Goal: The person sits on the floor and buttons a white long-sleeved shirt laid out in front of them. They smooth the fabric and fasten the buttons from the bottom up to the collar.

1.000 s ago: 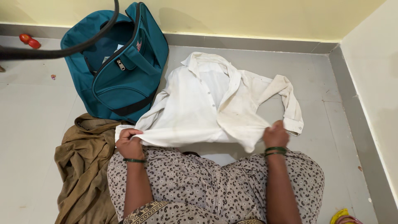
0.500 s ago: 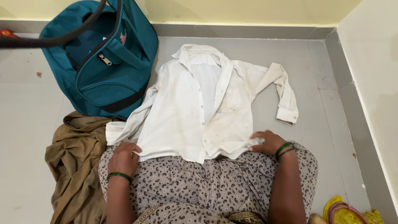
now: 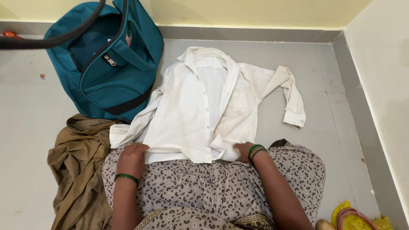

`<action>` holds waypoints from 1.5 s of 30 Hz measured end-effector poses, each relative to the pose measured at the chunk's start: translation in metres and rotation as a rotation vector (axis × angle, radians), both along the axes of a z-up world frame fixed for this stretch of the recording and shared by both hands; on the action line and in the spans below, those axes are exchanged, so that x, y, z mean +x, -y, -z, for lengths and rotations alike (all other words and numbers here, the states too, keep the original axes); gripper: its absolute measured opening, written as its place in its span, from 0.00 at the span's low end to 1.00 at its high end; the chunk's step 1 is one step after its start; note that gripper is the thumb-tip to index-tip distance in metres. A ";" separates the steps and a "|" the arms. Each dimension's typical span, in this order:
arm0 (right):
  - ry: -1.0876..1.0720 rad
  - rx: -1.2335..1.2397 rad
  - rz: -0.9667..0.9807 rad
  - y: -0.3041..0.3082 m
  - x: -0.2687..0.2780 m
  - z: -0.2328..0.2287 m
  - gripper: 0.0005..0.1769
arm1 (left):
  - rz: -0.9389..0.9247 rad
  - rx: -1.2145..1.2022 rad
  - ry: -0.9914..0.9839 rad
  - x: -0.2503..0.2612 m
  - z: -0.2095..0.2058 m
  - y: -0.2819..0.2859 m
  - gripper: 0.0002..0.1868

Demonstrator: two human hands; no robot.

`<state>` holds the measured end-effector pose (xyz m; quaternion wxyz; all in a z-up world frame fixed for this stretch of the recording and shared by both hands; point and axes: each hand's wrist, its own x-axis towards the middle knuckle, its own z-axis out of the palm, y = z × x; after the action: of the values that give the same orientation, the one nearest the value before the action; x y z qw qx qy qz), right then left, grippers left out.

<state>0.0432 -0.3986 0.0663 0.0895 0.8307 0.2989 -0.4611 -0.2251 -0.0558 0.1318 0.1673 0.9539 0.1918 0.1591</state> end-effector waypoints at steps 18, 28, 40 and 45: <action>0.844 0.819 0.237 0.152 0.038 -0.118 0.10 | -0.531 -0.422 0.192 -0.017 -0.031 -0.030 0.08; -0.103 0.391 0.673 0.221 -0.025 -0.103 0.12 | -0.243 -0.425 -0.780 -0.024 -0.087 -0.035 0.10; 0.017 0.221 0.350 0.004 0.008 -0.040 0.27 | 0.593 -0.464 -0.854 0.111 -0.002 0.116 0.19; 0.014 0.112 0.144 -0.004 0.002 -0.002 0.36 | 0.607 -0.516 -0.781 0.104 0.017 0.118 0.15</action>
<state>0.0455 -0.3945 0.0679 0.0117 0.8570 0.2629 -0.4430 -0.1216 -0.1738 0.1147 0.3502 0.8826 -0.0111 -0.3136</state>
